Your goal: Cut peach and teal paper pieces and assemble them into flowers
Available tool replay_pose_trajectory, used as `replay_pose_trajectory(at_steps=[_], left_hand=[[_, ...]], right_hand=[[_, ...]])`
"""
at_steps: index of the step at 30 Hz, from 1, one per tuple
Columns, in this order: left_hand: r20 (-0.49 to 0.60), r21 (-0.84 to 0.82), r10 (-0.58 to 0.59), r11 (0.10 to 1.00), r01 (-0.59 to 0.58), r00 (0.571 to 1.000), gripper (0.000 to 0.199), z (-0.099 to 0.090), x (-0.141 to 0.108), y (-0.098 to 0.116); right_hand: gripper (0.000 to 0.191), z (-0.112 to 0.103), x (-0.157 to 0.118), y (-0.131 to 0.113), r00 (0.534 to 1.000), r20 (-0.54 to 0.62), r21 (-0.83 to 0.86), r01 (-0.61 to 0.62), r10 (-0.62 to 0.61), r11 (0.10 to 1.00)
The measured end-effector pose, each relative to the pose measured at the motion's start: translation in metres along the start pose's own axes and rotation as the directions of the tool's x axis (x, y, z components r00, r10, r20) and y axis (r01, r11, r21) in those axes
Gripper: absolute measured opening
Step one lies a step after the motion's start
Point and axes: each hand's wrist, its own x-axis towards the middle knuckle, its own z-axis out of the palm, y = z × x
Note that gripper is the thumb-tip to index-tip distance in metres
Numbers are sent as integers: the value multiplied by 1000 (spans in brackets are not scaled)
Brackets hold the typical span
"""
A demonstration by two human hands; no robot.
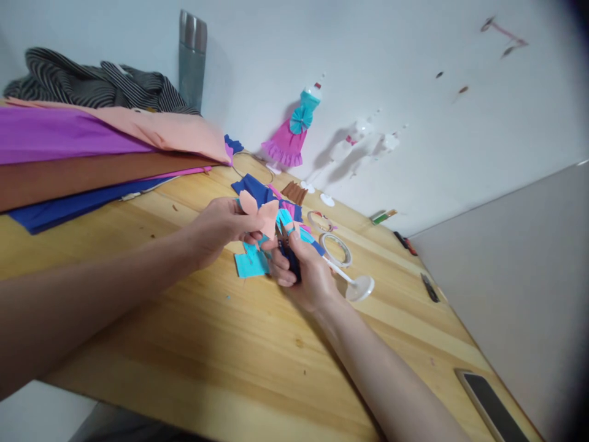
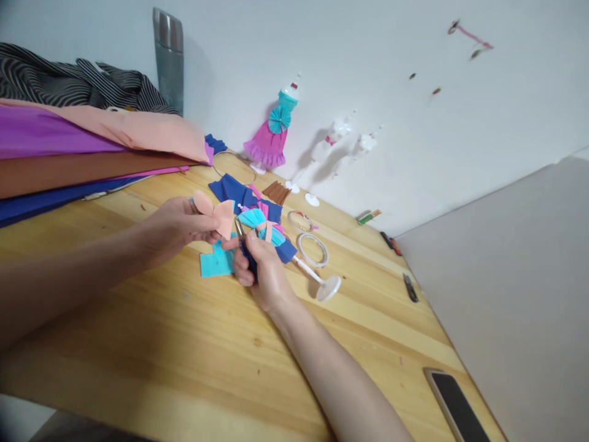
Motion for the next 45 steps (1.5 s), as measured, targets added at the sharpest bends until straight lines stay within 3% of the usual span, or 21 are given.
replay_pose_trajectory(at_steps=[5,16,21,30,38,45], left_hand=[[50,17,33,999,-34,998,8,0,-2,-1],[-31,19,45,999,-45,998,11,-3,3,-2],[-19,-5,49,999,-49,999,11,-3,3,-5],[16,-137,-4,991,6,1000,10,-4,1,-5],[133,-219,-52,972,80,990,14,-3,-3,0],[104,-188,-79,977,97,991,15,-2,-5,1]], right_hand=[[38,2,-2,3,999,44,11,-28,28,1000],[36,4,-4,3,998,56,21,2,-4,1000],[37,4,-3,7,999,52,5,14,-14,1000],[38,5,-3,10,999,42,-8,23,-23,1000],[36,3,-2,13,998,66,42,-15,12,999],[38,3,-3,11,993,112,48,-32,26,998]])
